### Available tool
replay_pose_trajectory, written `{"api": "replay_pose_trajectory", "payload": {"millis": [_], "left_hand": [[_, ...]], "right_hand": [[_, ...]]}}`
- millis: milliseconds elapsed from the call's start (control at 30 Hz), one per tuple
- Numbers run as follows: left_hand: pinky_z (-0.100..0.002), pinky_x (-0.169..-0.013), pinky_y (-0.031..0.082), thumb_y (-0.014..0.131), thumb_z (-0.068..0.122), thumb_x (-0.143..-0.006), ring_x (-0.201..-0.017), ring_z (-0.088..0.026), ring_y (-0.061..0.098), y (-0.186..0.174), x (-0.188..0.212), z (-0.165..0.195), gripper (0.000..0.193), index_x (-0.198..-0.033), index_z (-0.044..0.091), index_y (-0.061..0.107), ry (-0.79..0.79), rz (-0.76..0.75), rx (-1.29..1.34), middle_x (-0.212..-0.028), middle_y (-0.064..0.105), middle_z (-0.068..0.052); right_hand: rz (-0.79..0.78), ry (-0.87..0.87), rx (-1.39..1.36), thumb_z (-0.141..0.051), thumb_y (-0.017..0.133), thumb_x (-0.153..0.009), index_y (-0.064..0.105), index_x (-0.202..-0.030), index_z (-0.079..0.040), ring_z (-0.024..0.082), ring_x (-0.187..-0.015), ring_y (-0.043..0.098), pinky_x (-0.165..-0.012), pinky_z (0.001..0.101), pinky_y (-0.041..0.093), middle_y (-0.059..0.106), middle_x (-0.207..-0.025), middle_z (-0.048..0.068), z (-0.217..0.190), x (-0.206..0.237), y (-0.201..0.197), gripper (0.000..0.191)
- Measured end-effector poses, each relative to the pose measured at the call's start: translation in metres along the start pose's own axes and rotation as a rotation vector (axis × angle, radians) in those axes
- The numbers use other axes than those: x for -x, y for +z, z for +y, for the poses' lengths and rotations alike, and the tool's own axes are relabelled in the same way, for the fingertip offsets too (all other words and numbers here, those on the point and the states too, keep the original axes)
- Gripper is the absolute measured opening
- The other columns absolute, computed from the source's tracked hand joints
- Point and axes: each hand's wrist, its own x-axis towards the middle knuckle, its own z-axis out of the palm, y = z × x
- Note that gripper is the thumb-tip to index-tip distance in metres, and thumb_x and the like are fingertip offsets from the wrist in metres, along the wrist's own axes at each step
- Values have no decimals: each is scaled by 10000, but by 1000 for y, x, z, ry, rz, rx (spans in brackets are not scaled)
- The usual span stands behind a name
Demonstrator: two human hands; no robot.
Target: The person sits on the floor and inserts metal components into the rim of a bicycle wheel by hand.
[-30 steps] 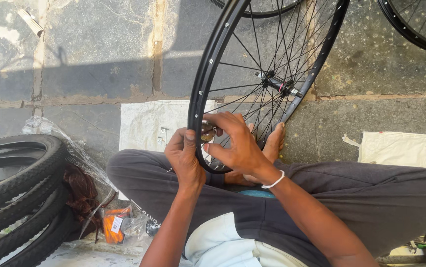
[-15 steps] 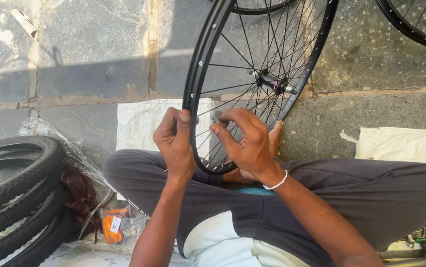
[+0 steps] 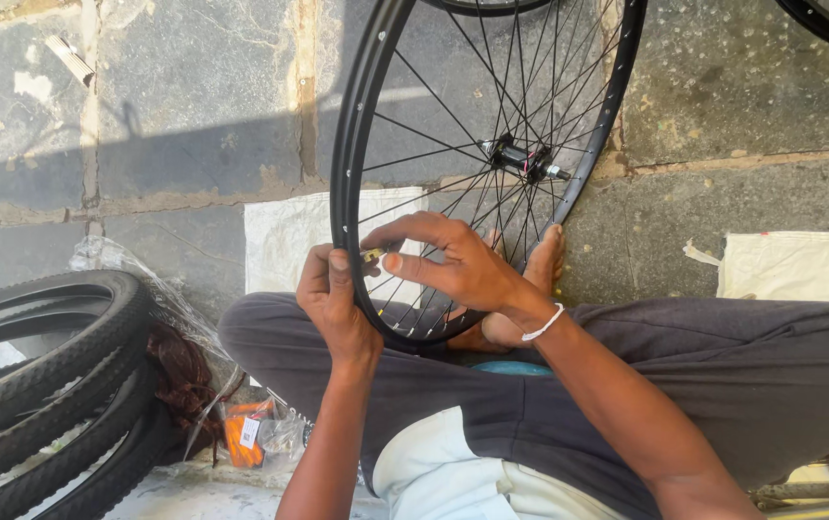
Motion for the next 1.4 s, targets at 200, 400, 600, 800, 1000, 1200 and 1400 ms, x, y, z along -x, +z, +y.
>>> {"api": "replay_pose_trajectory", "payload": {"millis": [200,400,600,800,1000,1200,1400], "left_hand": [[-243,-749,452,714,365,-1004,-811,-106,578,-2,1,-2,377,-986,-5,642,-15,11,5,-875,648,-43],[-252,-739,462,716,359,-1029,-797,-115,585,2,2,-2,384,-993,-19,655,18,36,1,-860,646,-51],[-261,-790,507,723,350,-996,-849,-127,641,5,2,-1,367,-985,-9,646,19,43,4,-908,696,-73],[-252,-775,482,732,315,-1011,-840,-122,629,3,0,1,360,-1026,-42,694,12,14,27,-910,693,-84],[-272,-764,498,768,258,-1003,-821,-149,643,3,-1,0,328,-961,-50,666,-8,34,112,-918,719,-121],[-264,-830,525,754,310,-958,-885,-138,668,0,-3,-1,363,-1032,-42,706,-24,-41,57,-956,718,-97],[-298,-847,517,774,262,-1032,-897,-171,644,4,2,-1,352,-1029,-75,672,2,3,96,-977,714,-134]], "right_hand": [[240,94,363,-188,788,-823,646,-1266,-24,181,-841,592,-866,347,462,694,-968,55,-11,-4,24,493],[99,-123,-443,-95,738,-881,668,-1047,-49,170,-1064,602,-1000,363,471,635,-1085,71,-6,-5,16,186],[296,-44,377,-79,762,-828,591,-1374,18,188,-824,578,-863,395,416,687,-870,54,-2,-4,28,580],[239,-268,-5,-72,745,-823,580,-1029,-72,214,-1062,596,-973,345,449,623,-1046,106,-9,-7,22,264],[200,-201,118,-42,786,-771,653,-1235,9,234,-1026,585,-971,379,404,705,-1053,79,-4,-5,24,485],[256,-38,307,-144,748,-886,629,-1268,-32,157,-912,568,-836,297,451,645,-1063,47,-3,-3,22,415],[205,-79,-25,-75,738,-827,685,-1182,23,168,-1047,599,-1002,335,428,703,-1065,65,-5,-1,22,372]]}}
